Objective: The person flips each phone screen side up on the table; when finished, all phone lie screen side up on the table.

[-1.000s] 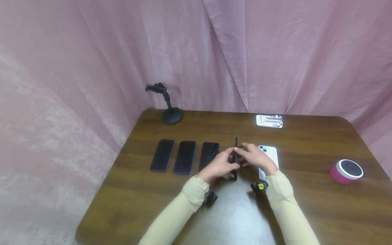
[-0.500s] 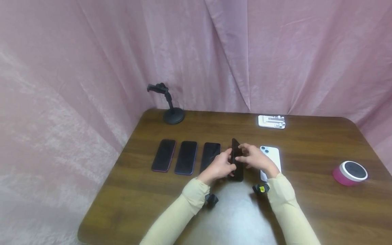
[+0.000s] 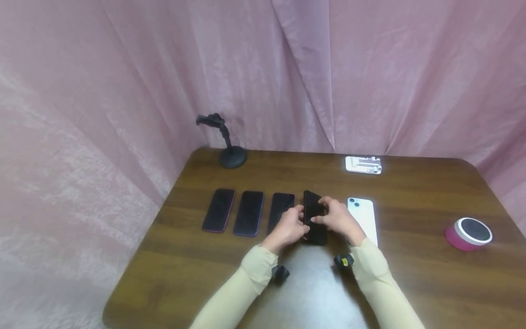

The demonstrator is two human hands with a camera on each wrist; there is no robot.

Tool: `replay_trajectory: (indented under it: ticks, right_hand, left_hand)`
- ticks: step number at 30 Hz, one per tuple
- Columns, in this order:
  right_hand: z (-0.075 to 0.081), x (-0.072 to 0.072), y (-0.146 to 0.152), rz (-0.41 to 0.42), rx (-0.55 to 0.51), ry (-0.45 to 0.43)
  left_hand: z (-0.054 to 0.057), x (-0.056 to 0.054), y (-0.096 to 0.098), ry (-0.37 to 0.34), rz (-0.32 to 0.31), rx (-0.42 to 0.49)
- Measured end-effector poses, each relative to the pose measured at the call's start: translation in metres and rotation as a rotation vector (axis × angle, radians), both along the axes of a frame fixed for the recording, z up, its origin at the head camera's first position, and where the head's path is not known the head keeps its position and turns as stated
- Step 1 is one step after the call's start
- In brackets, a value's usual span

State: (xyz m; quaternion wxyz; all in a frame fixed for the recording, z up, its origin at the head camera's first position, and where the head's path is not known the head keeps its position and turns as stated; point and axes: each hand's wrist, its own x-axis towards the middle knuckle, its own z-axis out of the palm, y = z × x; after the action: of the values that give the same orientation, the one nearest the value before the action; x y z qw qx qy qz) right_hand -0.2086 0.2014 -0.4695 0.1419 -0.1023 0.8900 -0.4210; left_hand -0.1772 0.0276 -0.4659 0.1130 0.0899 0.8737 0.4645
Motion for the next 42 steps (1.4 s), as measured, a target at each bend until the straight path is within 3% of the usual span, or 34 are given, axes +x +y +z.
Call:
replay_trajectory:
  ticks: [4, 13, 19, 25, 31, 42]
  right_hand:
    - [-0.003, 0.004, -0.003, -0.032, 0.058, 0.012]
    - [-0.002, 0.007, -0.009, -0.065, 0.146, 0.048]
    - [-0.001, 0.007, -0.010, -0.070, 0.165, 0.056]
    - [0.000, 0.007, -0.008, -0.069, 0.185, 0.046]
    - [0.000, 0.008, -0.007, -0.075, 0.208, 0.071]
    - [-0.008, 0.007, -0.012, -0.094, 0.227, 0.075]
  left_hand:
    - [-0.005, 0.000, 0.000, 0.004, 0.011, -0.100]
    - [-0.003, 0.001, 0.004, -0.044, 0.013, -0.191]
    - [0.000, 0.001, 0.006, -0.033, 0.034, -0.192]
    - [0.004, 0.004, 0.010, -0.088, 0.051, -0.201]
    - [0.009, 0.006, 0.014, -0.090, 0.067, -0.219]
    - [0.005, 0.010, 0.020, -0.099, 0.098, -0.216]
